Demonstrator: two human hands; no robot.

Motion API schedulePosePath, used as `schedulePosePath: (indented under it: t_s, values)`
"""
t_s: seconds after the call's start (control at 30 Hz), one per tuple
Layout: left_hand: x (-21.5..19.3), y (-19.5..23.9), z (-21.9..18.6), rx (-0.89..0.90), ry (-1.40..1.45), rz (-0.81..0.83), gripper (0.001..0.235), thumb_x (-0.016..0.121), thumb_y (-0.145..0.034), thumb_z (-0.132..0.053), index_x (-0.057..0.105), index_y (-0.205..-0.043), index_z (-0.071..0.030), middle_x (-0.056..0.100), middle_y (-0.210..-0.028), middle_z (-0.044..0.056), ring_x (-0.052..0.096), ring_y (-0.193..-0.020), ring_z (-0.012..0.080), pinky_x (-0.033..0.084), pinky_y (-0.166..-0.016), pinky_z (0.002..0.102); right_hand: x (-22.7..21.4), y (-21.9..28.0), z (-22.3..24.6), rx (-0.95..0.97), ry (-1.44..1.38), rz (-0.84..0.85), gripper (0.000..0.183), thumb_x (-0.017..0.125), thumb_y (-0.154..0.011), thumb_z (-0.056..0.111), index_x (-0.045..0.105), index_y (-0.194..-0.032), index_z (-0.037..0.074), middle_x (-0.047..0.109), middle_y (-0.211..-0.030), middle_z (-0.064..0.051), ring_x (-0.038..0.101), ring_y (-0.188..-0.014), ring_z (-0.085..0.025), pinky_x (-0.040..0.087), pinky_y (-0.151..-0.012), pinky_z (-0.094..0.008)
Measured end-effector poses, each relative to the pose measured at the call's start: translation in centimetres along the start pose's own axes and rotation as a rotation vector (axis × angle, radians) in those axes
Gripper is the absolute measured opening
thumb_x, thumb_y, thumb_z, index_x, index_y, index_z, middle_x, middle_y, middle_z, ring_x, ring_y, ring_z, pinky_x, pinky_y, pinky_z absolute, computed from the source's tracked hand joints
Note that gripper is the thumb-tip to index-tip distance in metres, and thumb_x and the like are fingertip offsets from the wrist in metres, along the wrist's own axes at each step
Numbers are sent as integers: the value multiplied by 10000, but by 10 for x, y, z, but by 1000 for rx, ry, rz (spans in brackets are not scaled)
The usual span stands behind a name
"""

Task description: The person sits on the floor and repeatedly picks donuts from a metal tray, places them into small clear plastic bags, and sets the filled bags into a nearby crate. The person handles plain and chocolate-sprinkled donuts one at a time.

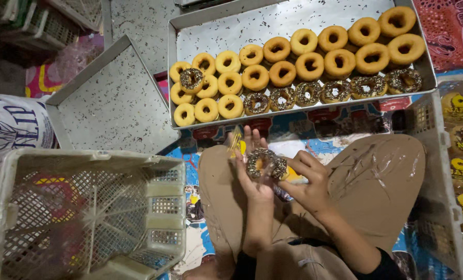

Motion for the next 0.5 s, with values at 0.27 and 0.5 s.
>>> schedulePosePath:
  t_s: [0.27, 0.5]
  values:
    - [23, 19, 3, 0, 147, 174, 861, 764, -970, -390, 323, -1620, -37, 554, -1415, 107, 532, -1355, 237, 379, -1253, 399, -3, -7, 17, -126, 52, 5, 539, 807, -613, 102, 718, -1130, -27, 521, -768, -121, 545, -708, -260, 466, -694, -378]
    - [24, 20, -8, -31, 208, 231, 935, 822, -888, -311, 296, -1627, -82, 575, -1414, 41, 570, -1305, 189, 418, -1209, 368, -10, -3, 13, -237, -81, 154, 424, 791, -779, 131, 708, -1168, -18, 593, -808, -83, 587, -739, -213, 474, -663, -353]
Point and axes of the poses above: each hand's wrist, its own y-axis away from the middle knuckle, its own x-axis out of the palm, z = x × y, the point moved 3 cm from there along -y, towards the middle knuckle
